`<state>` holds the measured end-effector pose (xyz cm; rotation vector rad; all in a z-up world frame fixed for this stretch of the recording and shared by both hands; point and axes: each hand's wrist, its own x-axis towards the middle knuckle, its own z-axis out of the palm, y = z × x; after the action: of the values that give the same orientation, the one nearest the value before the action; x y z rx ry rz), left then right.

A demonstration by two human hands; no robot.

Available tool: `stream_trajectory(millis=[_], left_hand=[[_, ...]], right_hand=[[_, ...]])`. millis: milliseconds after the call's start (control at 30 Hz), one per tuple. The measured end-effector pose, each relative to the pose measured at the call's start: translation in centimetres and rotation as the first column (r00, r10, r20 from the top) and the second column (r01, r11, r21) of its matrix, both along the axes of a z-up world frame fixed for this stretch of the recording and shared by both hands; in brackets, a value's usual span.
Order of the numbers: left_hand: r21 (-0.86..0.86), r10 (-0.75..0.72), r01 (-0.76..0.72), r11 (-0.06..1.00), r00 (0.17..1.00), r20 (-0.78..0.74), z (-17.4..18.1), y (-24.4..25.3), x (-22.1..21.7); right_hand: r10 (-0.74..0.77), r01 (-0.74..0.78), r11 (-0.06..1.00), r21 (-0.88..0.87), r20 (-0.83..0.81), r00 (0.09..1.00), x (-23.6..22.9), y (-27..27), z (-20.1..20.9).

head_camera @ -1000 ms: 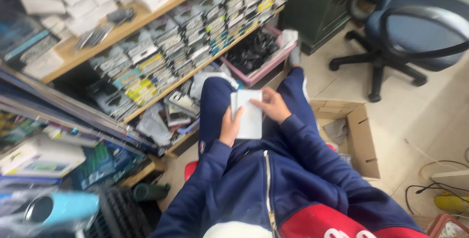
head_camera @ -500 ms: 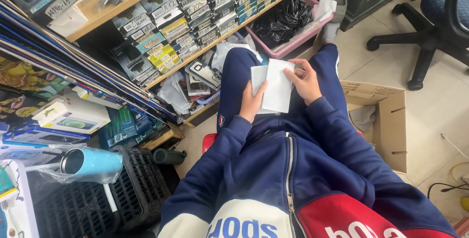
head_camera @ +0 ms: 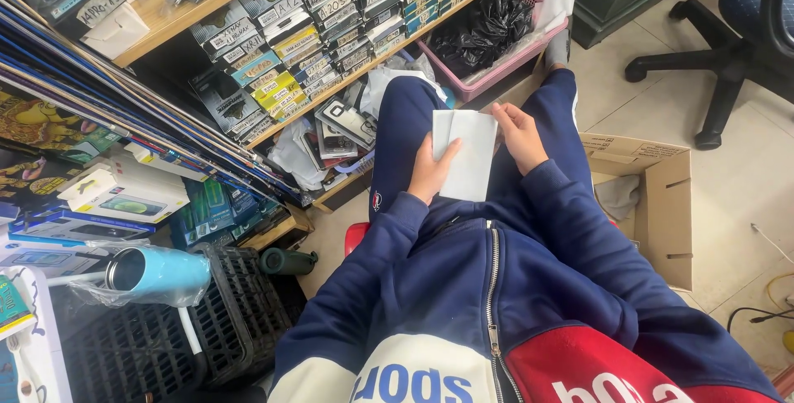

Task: The person sits on a stool and repeatedly picks up small white packets and black boxes from a cardboard box on the floor. They place the items on their lap, open the packets to reveal the boxes, and then place the boxes back into the cardboard box.

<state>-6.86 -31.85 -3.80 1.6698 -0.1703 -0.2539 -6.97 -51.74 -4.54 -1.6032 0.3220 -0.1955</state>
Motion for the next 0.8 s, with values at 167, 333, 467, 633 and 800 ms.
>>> stream_trajectory(millis=[167,333,467,633,800], left_hand=[[0.057,-0.067,0.062,0.996,0.995,0.078,3.8,0.7,-1.1],[0.033,-0.137,0.133,0.991,0.965,0.224,5.7,1.2,-1.9],[0.052,-0.121,0.114,0.992,0.980,0.156,1.8,0.2,-0.8],[0.043,-0.154,0.149,0.988,0.977,0.148,1.3,0.0,-0.6],[0.047,-0.167,0.162,0.986,0.971,0.173,2.8,0.3,-1.1]], right_hand=[[0.024,-0.021,0.996,0.085,-0.035,0.999,-0.3,0.2,1.1],[0.098,-0.099,0.992,0.081,0.025,0.995,-2.3,2.1,5.8],[0.052,-0.053,0.976,0.212,0.009,0.999,-1.1,0.9,3.1],[0.041,-0.040,0.971,0.236,0.002,0.999,-0.4,0.0,1.4],[0.083,-0.079,0.981,0.176,-0.016,0.996,-0.7,0.8,2.0]])
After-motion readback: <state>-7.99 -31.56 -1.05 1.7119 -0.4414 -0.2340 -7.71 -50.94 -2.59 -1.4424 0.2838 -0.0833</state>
